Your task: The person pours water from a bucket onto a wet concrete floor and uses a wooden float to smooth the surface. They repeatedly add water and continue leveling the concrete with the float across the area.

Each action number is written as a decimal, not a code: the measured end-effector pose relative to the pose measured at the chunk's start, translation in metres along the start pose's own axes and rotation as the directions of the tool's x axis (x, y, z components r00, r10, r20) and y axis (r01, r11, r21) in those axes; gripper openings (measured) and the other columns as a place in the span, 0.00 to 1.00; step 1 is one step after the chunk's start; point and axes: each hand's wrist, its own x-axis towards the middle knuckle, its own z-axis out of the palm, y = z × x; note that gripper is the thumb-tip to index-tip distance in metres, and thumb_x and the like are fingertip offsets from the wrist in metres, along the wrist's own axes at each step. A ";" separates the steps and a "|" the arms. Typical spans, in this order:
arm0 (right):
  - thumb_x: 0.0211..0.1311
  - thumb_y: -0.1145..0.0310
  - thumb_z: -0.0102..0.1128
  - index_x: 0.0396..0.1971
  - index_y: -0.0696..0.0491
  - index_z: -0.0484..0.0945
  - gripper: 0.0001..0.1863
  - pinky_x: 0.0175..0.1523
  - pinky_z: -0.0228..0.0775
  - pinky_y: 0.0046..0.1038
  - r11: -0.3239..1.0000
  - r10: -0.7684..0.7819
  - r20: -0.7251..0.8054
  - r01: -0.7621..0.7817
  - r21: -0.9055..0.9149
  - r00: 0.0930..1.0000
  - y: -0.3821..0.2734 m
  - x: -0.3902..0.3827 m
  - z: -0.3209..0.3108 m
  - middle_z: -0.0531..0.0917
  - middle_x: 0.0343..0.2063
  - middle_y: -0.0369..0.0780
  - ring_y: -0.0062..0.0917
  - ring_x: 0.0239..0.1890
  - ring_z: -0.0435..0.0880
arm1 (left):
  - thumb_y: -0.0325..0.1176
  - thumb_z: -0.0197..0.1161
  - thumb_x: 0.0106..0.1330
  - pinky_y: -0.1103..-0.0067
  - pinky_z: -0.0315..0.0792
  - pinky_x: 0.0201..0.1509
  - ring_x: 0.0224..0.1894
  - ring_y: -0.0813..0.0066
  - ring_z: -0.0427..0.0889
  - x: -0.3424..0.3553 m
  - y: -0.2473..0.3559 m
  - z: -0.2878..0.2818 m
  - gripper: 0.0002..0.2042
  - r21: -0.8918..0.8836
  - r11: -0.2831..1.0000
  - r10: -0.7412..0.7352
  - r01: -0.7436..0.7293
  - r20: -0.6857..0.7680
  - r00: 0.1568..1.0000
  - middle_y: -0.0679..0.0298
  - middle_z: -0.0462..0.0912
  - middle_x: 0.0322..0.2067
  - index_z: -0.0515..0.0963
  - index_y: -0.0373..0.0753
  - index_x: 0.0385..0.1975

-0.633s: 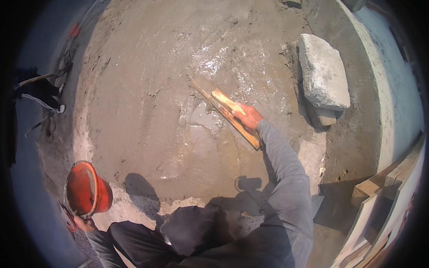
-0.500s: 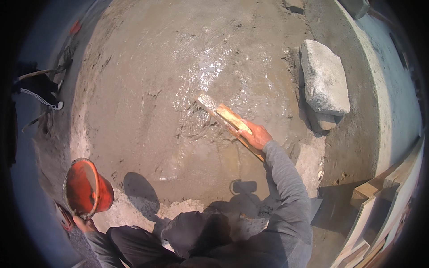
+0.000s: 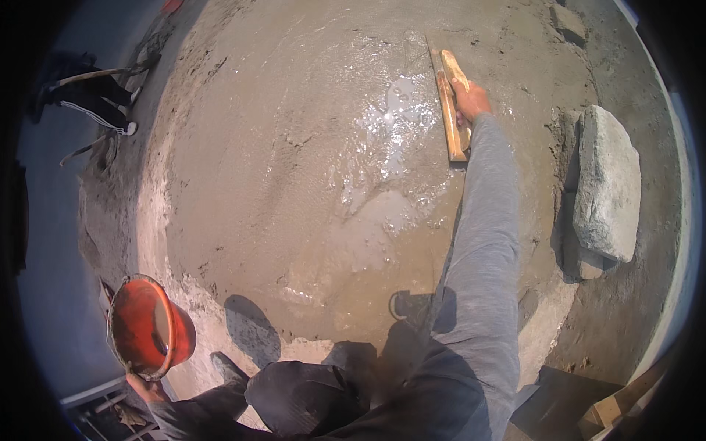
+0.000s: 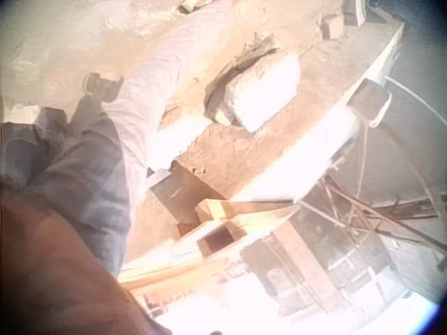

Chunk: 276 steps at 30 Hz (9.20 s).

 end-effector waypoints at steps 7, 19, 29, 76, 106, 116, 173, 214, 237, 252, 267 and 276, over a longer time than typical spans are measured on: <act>0.71 0.47 0.48 0.54 0.52 0.75 0.25 0.20 0.68 0.28 0.961 -0.089 0.577 0.223 -0.166 0.812 -0.049 -0.074 0.099 0.76 0.19 0.38 0.20 0.14 0.73 | 0.35 0.52 0.69 0.73 0.76 0.45 0.39 0.69 0.81 -0.012 -0.004 0.030 0.10 0.023 1.000 -0.011 0.007 0.183 0.983 0.64 0.81 0.39 0.77 0.38 0.43; 0.68 0.46 0.52 0.67 0.48 0.64 0.32 0.58 0.70 0.47 0.842 -0.130 0.706 0.453 -0.292 0.696 0.086 -0.396 0.079 0.81 0.47 0.57 0.50 0.53 0.79 | 0.35 0.52 0.71 0.71 0.79 0.51 0.46 0.65 0.83 -0.029 -0.029 0.161 0.15 0.070 0.997 -0.067 0.037 0.504 0.861 0.58 0.82 0.46 0.76 0.34 0.51; 0.66 0.54 0.59 0.67 0.51 0.64 0.32 0.44 0.77 0.43 0.963 0.016 -0.596 -0.173 -0.208 0.803 0.200 -0.443 -0.061 0.83 0.43 0.57 0.48 0.38 0.85 | 0.36 0.57 0.67 0.69 0.71 0.60 0.54 0.65 0.77 -0.065 -0.084 0.243 0.19 0.097 0.987 -0.157 0.127 0.734 0.661 0.60 0.79 0.53 0.74 0.34 0.55; 0.69 0.58 0.57 0.64 0.56 0.67 0.28 0.55 0.73 0.36 0.980 -0.196 -0.116 0.199 0.012 0.974 0.104 -0.419 0.129 0.82 0.49 0.54 0.43 0.52 0.83 | 0.30 0.52 0.70 0.71 0.75 0.53 0.47 0.70 0.80 0.082 -0.028 0.014 0.11 -0.070 0.998 0.015 0.003 0.264 0.964 0.64 0.81 0.45 0.76 0.38 0.48; 0.70 0.49 0.50 0.62 0.50 0.70 0.27 0.44 0.76 0.40 0.871 -0.133 0.862 0.473 -0.134 0.490 -0.077 -0.254 0.330 0.83 0.38 0.49 0.39 0.37 0.85 | 0.39 0.56 0.69 0.71 0.77 0.55 0.50 0.66 0.80 -0.001 -0.014 -0.036 0.19 0.164 0.986 -0.026 0.043 -0.106 0.994 0.60 0.78 0.50 0.73 0.35 0.55; 0.67 0.53 0.57 0.63 0.56 0.66 0.31 0.47 0.74 0.49 0.853 -0.282 0.438 0.433 -0.293 0.853 0.013 -0.364 0.232 0.83 0.35 0.59 0.56 0.40 0.82 | 0.32 0.49 0.71 0.69 0.67 0.64 0.60 0.67 0.68 -0.012 -0.015 0.031 0.22 0.365 0.926 0.053 -0.096 0.126 0.991 0.56 0.65 0.59 0.61 0.32 0.63; 0.67 0.66 0.58 0.70 0.44 0.61 0.32 0.60 0.70 0.32 0.968 -0.016 -0.539 -0.121 -0.218 0.842 0.260 -0.772 0.068 0.79 0.55 0.50 0.37 0.57 0.80 | 0.36 0.52 0.71 0.70 0.71 0.61 0.56 0.65 0.77 0.144 -0.082 -0.058 0.20 0.158 0.962 -0.272 0.224 0.653 0.707 0.59 0.76 0.56 0.72 0.33 0.58; 0.69 0.51 0.53 0.71 0.47 0.57 0.34 0.55 0.72 0.43 0.625 -0.141 0.948 0.769 -0.137 0.284 0.048 -0.566 0.528 0.81 0.46 0.56 0.48 0.48 0.81 | 0.33 0.54 0.69 0.69 0.77 0.54 0.50 0.63 0.82 0.203 -0.058 -0.204 0.17 -0.060 0.971 -0.206 0.230 0.272 0.940 0.56 0.81 0.51 0.75 0.34 0.54; 0.68 0.70 0.59 0.65 0.57 0.68 0.26 0.62 0.65 0.25 0.987 0.147 -0.646 -0.152 0.049 0.749 0.316 -0.915 0.093 0.80 0.53 0.44 0.24 0.56 0.77 | 0.35 0.50 0.72 0.69 0.74 0.59 0.54 0.65 0.79 0.157 -0.017 -0.139 0.18 0.125 0.983 -0.183 0.138 0.532 0.827 0.56 0.78 0.54 0.73 0.31 0.55; 0.64 0.55 0.61 0.64 0.52 0.68 0.30 0.55 0.73 0.39 0.966 -0.214 0.033 0.217 -0.139 0.976 0.127 -0.656 0.293 0.84 0.45 0.54 0.47 0.50 0.83 | 0.34 0.51 0.69 0.68 0.75 0.56 0.50 0.63 0.81 0.204 -0.035 -0.169 0.16 -0.061 0.977 -0.156 0.203 0.438 0.885 0.59 0.81 0.49 0.76 0.35 0.51; 0.69 0.58 0.53 0.62 0.54 0.68 0.26 0.32 0.76 0.34 0.996 -0.093 0.219 0.088 0.033 0.971 0.037 -0.581 0.389 0.84 0.38 0.48 0.33 0.30 0.85 | 0.27 0.56 0.63 0.73 0.77 0.45 0.39 0.68 0.81 0.230 -0.038 -0.216 0.07 -0.140 0.985 0.117 -0.105 0.079 0.990 0.62 0.80 0.37 0.75 0.38 0.40; 0.68 0.56 0.55 0.67 0.53 0.64 0.30 0.59 0.71 0.39 0.831 -0.414 0.624 0.554 -0.037 0.662 -0.001 -0.665 0.529 0.81 0.50 0.56 0.48 0.54 0.80 | 0.22 0.54 0.60 0.71 0.78 0.47 0.41 0.66 0.82 0.328 -0.114 -0.195 0.10 -0.179 0.982 0.047 -0.054 -0.039 0.998 0.59 0.80 0.40 0.74 0.34 0.42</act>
